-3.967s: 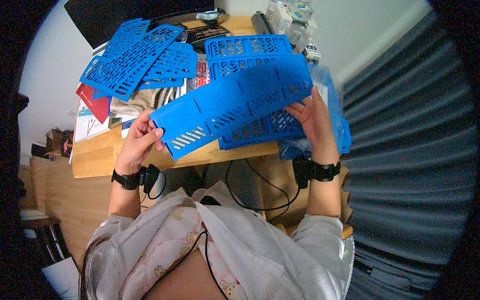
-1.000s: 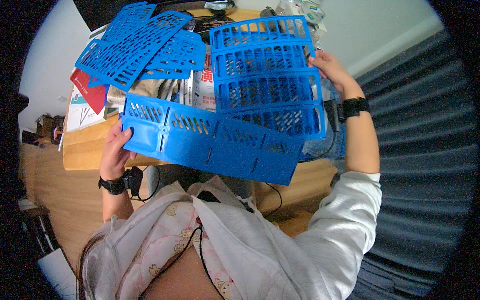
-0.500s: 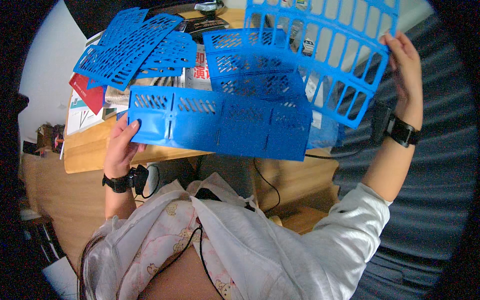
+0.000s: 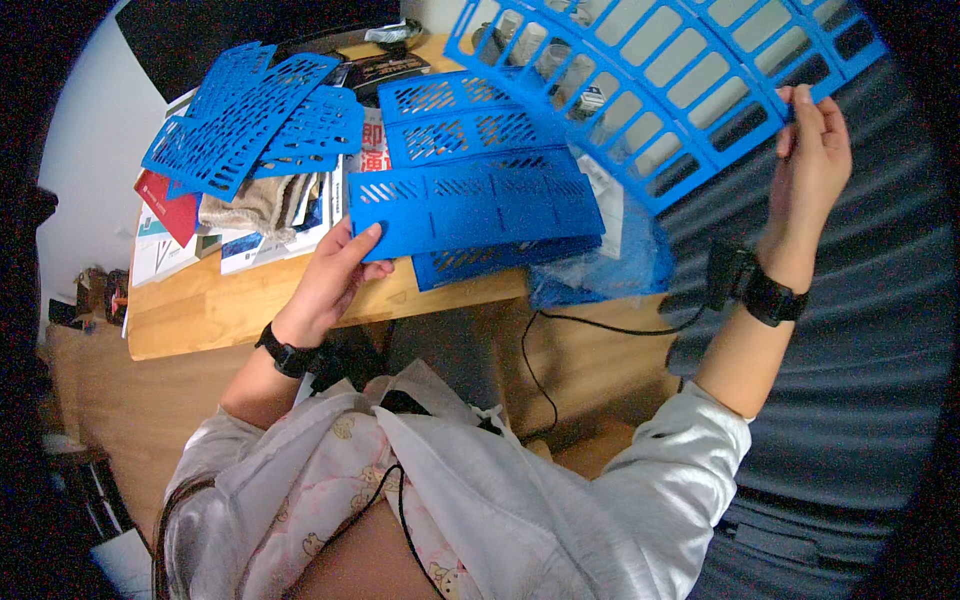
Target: The person unpacks a blue plastic basket from its packaging, removes the shrink wrap, and assembles the basket by snapping together its side panels and base.
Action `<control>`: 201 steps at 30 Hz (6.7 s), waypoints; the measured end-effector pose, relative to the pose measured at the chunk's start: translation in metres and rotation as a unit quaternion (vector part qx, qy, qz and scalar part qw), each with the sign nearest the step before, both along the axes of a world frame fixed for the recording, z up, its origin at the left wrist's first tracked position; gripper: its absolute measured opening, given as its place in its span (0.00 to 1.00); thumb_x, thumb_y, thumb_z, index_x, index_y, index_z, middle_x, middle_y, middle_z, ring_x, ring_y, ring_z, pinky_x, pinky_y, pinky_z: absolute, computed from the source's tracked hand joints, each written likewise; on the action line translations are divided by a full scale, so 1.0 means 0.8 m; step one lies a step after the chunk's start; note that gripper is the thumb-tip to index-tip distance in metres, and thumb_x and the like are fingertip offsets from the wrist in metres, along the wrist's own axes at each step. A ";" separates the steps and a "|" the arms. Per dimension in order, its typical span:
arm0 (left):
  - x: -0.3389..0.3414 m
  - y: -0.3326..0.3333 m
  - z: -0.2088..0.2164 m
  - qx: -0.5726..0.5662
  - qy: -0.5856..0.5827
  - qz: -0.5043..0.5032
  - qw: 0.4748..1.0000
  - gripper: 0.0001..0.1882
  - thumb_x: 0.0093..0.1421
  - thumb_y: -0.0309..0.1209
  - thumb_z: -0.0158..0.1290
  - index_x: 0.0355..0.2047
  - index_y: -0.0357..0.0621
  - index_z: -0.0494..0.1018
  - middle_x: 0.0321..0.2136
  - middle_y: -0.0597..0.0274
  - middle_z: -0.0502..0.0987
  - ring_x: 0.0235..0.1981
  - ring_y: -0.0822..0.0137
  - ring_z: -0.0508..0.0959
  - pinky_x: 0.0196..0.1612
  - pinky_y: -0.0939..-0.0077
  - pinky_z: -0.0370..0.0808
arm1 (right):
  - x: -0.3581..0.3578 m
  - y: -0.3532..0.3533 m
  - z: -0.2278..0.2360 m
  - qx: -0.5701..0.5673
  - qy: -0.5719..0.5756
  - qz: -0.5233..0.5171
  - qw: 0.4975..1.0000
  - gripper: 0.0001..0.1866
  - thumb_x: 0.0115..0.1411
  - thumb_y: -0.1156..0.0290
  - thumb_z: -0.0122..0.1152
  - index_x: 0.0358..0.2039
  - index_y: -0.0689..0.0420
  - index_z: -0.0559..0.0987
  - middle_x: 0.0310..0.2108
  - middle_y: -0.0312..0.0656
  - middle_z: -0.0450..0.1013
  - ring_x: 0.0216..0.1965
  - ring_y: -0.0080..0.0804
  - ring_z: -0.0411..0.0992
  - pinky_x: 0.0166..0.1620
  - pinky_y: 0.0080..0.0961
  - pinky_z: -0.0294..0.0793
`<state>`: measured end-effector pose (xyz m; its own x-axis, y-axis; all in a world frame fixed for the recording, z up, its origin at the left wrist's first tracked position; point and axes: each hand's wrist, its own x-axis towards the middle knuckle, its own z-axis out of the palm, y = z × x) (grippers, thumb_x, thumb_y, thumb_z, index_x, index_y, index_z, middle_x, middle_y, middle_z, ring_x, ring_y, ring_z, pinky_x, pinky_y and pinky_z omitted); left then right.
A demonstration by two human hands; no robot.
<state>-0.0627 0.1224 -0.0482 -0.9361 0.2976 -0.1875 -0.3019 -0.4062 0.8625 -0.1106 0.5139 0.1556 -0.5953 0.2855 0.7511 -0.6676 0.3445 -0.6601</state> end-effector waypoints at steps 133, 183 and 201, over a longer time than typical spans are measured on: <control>-0.060 -0.044 0.134 0.038 0.227 0.132 0.964 0.23 0.65 0.45 0.37 0.48 0.38 0.67 0.44 0.55 0.74 0.41 0.65 0.76 0.44 0.71 0.76 | 0.053 -0.318 -0.187 0.527 0.135 0.148 0.826 0.26 0.48 0.66 0.60 0.48 0.61 0.70 0.58 0.48 0.59 0.58 0.38 0.60 0.58 0.42 0.56; 0.002 -0.014 0.137 0.083 0.356 0.301 0.881 0.25 0.65 0.42 0.38 0.59 0.47 0.50 0.55 0.49 0.61 0.54 0.55 0.67 0.54 0.62 0.68 | 0.040 -0.202 -0.240 0.546 -0.145 0.165 0.809 0.32 0.42 0.73 0.66 0.50 0.56 0.66 0.56 0.48 0.58 0.57 0.46 0.58 0.55 0.43 0.61; -0.012 -0.017 0.129 0.056 0.370 0.312 0.873 0.21 0.57 0.34 0.45 0.50 0.40 0.60 0.52 0.49 0.65 0.53 0.56 0.68 0.55 0.64 0.65 | -0.054 -0.187 -0.241 0.645 -0.162 0.211 0.716 0.50 0.35 0.64 0.74 0.60 0.53 0.58 0.59 0.46 0.56 0.61 0.44 0.53 0.59 0.49 0.52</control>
<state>-0.0723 0.1090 0.0546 -0.7752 -0.3365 0.5346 0.6314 -0.3861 0.6725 -0.1542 0.3645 -0.0373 -0.6266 -0.7788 0.0305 -0.7760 0.6198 -0.1170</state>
